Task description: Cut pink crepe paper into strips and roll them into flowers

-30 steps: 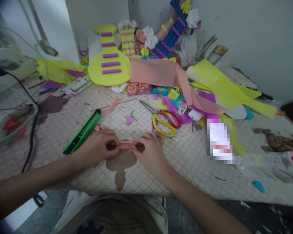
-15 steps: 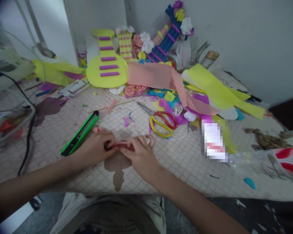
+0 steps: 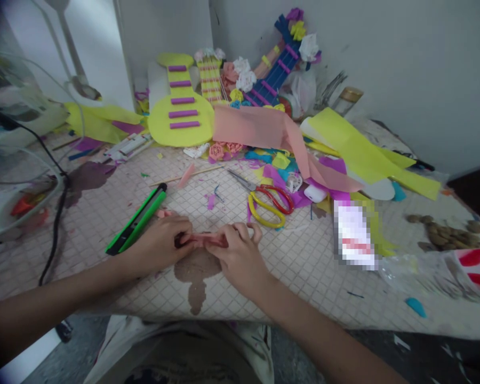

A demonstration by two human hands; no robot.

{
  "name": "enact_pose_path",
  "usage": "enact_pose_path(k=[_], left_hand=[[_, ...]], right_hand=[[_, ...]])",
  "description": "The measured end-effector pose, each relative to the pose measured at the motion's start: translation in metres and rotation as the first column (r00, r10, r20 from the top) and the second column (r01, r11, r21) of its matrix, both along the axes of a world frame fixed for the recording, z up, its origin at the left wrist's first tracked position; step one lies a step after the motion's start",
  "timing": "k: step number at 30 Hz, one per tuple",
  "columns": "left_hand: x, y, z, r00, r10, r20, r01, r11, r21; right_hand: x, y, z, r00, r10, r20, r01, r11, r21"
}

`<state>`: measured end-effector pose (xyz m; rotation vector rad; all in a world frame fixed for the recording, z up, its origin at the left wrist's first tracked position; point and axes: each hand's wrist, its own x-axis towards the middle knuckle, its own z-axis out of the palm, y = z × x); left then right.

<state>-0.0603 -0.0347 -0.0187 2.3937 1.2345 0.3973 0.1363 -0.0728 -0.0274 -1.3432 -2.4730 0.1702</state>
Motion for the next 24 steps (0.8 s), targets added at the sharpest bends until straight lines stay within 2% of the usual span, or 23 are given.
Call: enact_pose_path(k=[11, 16, 20, 24], left_hand=[[-0.003, -0.001, 0.000, 0.999, -0.048, 0.010, 0.048, 0.998, -0.033], [-0.003, -0.004, -0.002, 0.993, -0.012, 0.118, 0.008, 0.999, 0.042], [-0.002, -0.005, -0.003, 0.984, -0.132, 0.120, 0.120, 0.988, 0.102], [-0.003, -0.004, -0.004, 0.976, -0.173, 0.129, 0.162, 0.983, 0.086]], right_hand=[[0.018, -0.002, 0.000, 0.996, -0.023, -0.086, 0.024, 1.000, 0.012], [0.018, 0.000, -0.003, 0.990, -0.027, -0.135, 0.025, 1.000, -0.017], [0.016, 0.001, -0.001, 0.988, -0.038, -0.152, 0.034, 0.999, -0.027], [0.015, 0.003, 0.004, 0.988, -0.040, -0.150, 0.040, 0.999, 0.000]])
